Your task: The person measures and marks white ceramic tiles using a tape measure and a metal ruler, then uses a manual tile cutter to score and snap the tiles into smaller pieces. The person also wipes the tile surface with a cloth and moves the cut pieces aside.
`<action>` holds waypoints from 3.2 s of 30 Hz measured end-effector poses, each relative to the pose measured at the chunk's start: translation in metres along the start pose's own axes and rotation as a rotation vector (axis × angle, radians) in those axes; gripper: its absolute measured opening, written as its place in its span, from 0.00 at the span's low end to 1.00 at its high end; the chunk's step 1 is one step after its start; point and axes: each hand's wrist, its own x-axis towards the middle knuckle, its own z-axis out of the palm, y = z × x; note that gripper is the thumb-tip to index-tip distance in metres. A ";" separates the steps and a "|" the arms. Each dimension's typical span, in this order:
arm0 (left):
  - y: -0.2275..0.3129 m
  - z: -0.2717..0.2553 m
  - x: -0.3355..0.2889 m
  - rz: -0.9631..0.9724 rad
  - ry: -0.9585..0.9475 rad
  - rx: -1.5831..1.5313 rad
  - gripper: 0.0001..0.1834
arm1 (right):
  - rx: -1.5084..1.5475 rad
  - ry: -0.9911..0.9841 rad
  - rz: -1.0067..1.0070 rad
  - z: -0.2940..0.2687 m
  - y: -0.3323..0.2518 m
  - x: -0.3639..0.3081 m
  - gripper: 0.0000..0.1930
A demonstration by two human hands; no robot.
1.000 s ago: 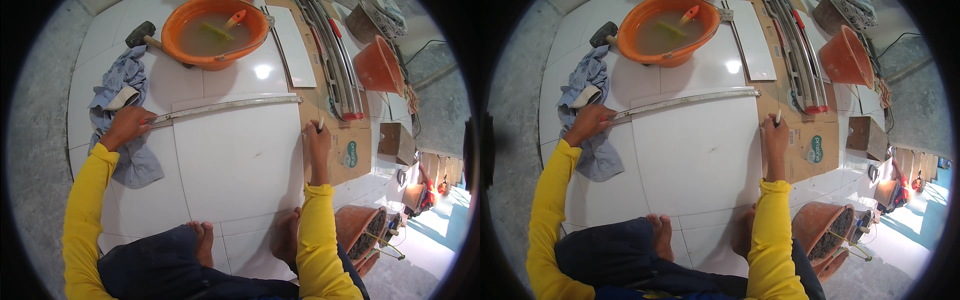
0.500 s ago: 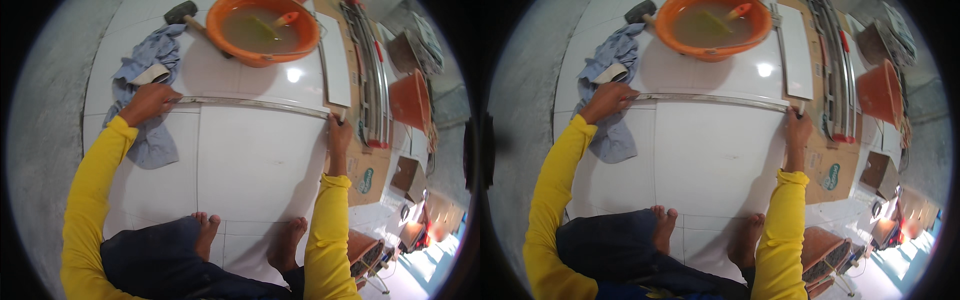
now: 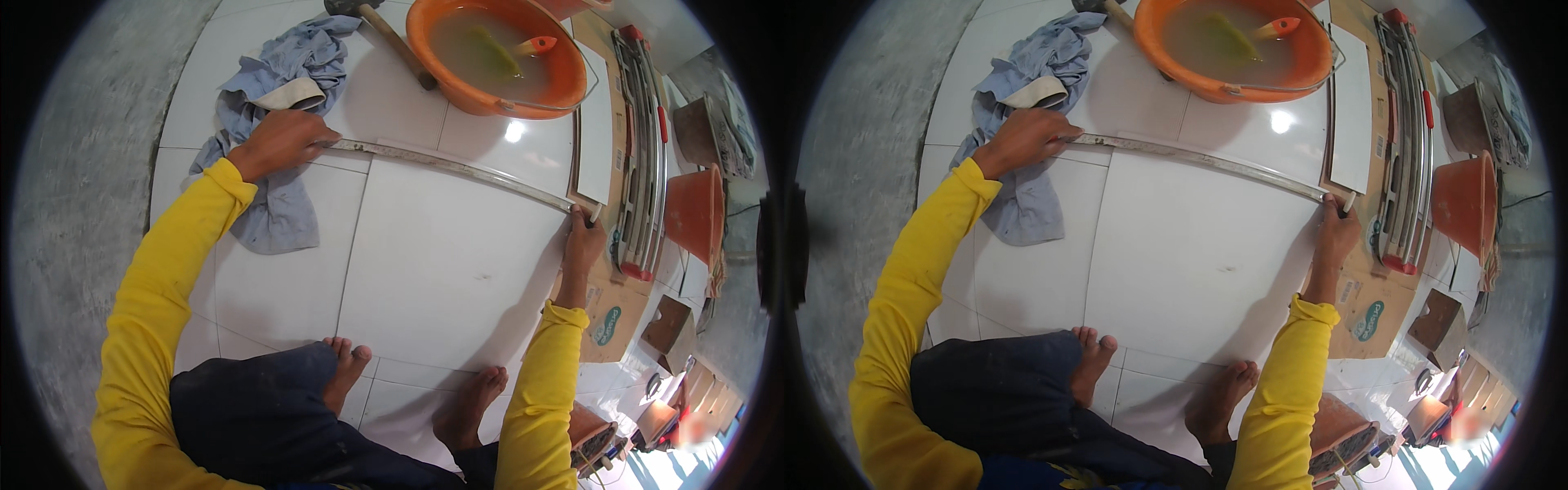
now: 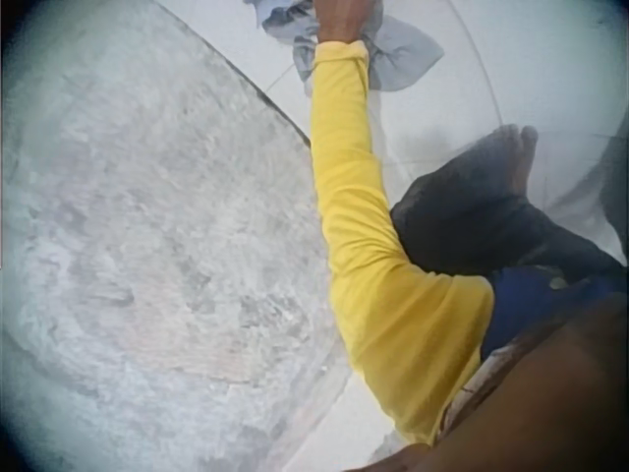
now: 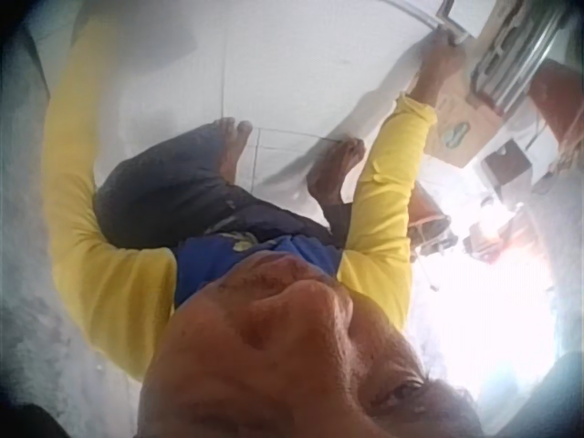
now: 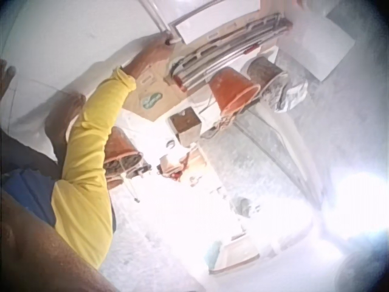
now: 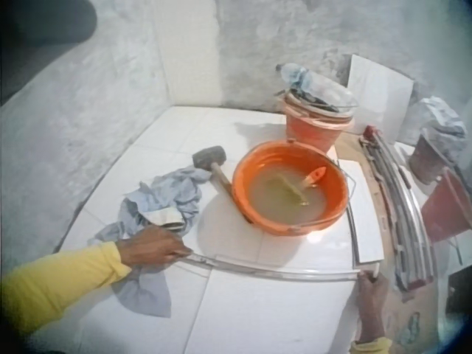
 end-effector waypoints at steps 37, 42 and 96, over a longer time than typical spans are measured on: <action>-0.005 0.007 0.005 -0.064 -0.041 0.048 0.19 | 0.470 -0.921 -0.109 0.102 -0.151 -0.037 0.10; -0.004 0.004 0.007 -0.069 -0.036 0.031 0.18 | 0.436 -0.911 -0.146 0.109 -0.150 -0.036 0.10; -0.009 0.010 0.005 -0.030 -0.013 0.036 0.18 | 0.417 -0.901 -0.176 0.109 -0.149 -0.037 0.09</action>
